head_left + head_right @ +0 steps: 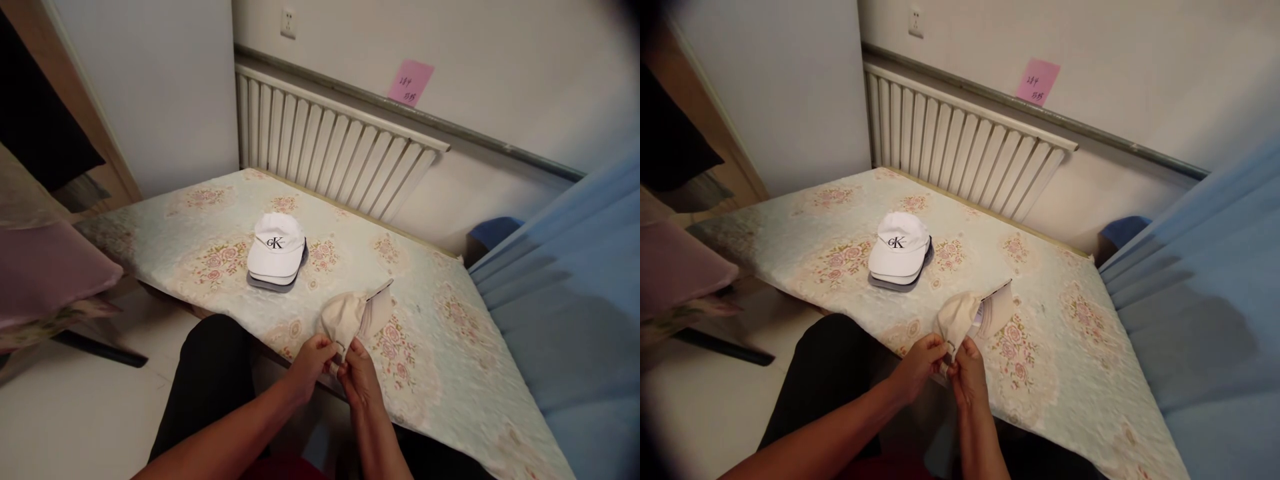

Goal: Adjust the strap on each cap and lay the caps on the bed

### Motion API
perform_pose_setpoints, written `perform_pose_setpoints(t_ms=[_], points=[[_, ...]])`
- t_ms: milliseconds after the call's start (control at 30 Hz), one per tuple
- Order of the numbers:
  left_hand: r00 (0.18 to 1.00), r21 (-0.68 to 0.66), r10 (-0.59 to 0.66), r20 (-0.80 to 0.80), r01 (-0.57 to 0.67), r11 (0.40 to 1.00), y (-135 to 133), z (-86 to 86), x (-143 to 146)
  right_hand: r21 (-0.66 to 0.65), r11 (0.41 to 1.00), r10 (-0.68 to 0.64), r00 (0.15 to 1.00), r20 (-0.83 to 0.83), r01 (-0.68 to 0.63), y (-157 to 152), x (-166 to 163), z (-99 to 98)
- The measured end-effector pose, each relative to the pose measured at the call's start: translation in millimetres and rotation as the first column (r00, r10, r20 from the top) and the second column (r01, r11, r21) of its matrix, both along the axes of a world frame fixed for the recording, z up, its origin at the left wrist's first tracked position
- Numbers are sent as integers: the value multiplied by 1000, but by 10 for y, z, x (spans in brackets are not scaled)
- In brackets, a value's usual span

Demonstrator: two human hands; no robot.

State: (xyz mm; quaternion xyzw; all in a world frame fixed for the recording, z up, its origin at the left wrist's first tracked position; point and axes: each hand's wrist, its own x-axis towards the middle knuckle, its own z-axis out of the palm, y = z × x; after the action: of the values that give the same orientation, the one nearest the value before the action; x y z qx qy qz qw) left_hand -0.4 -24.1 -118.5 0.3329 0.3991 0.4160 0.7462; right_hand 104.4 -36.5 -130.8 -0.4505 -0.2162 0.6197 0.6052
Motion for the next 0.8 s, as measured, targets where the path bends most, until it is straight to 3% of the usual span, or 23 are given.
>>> perform_pose_setpoints(t_ms=[267, 400, 467, 667, 800], points=[[999, 55, 5, -41, -2, 998, 44, 0, -2, 28, 996, -89, 974, 208, 85, -62, -21, 104], [999, 63, 9, -50, -6, 998, 68, 27, 19, 75, 997, -64, 869, 490, 32, -74, 4, 172], [998, 76, 6, -64, -1, 997, 86, 21, 29, 78, 996, -80, 832, 550, 44, -55, 24, 195], [947, 226, 217, -237, -163, 960, 206, -148, -73, 121, 987, -146, 898, 415, 104, 47, 110, 296], [931, 144, 250, -265, -218, 965, 293, -243, -154, 169, 982, -124, 966, 227, 87, 129, 147, 448]])
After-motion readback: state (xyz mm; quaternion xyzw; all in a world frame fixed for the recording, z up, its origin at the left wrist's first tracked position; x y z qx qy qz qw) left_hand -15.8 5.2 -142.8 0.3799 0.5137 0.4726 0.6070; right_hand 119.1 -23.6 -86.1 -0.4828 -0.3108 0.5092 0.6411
